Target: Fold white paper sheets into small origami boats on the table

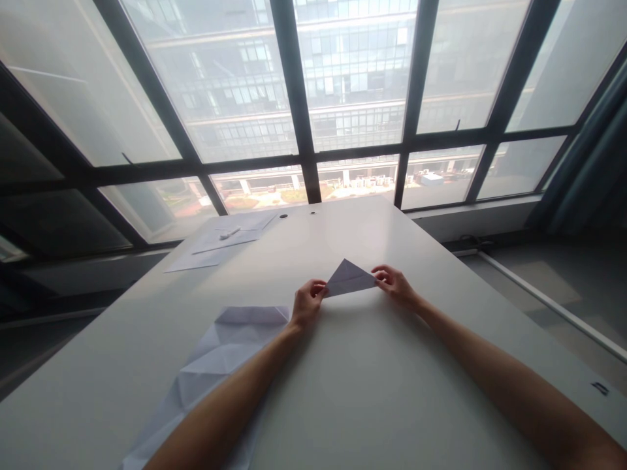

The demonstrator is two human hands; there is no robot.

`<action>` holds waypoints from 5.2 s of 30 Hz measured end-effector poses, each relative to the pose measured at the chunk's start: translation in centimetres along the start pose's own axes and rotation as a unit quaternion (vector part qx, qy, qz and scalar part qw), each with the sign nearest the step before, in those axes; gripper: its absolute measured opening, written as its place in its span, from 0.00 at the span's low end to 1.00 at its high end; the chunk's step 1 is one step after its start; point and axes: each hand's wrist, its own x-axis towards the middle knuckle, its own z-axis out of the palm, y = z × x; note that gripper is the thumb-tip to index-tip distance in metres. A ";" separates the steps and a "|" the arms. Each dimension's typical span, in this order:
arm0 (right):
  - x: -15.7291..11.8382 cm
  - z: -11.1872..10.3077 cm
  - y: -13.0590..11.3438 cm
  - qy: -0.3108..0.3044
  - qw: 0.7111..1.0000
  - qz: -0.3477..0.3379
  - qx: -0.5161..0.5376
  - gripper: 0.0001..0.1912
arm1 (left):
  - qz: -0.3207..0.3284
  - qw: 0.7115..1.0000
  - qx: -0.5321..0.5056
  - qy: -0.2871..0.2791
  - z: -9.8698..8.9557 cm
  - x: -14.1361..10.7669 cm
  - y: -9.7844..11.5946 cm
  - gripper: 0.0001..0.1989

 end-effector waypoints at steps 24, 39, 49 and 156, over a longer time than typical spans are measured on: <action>0.3 0.1 0.3 0.023 1.000 0.010 -0.011 0.28 | -0.004 0.998 0.045 -0.047 0.1 -0.4 0.3 0.18; 0.2 0.6 0.7 0.068 0.985 -0.033 -0.156 0.06 | 0.079 0.986 0.141 -0.043 0.3 -0.6 0.6 0.07; -0.4 0.5 0.1 0.009 0.943 -0.072 -0.325 0.09 | 0.137 0.947 0.280 -0.081 0.4 -0.8 0.8 0.09; -1.8 3.5 -2.8 -0.185 0.873 0.006 -0.450 0.44 | 0.211 0.846 0.365 -0.325 0.0 -1.4 2.1 0.34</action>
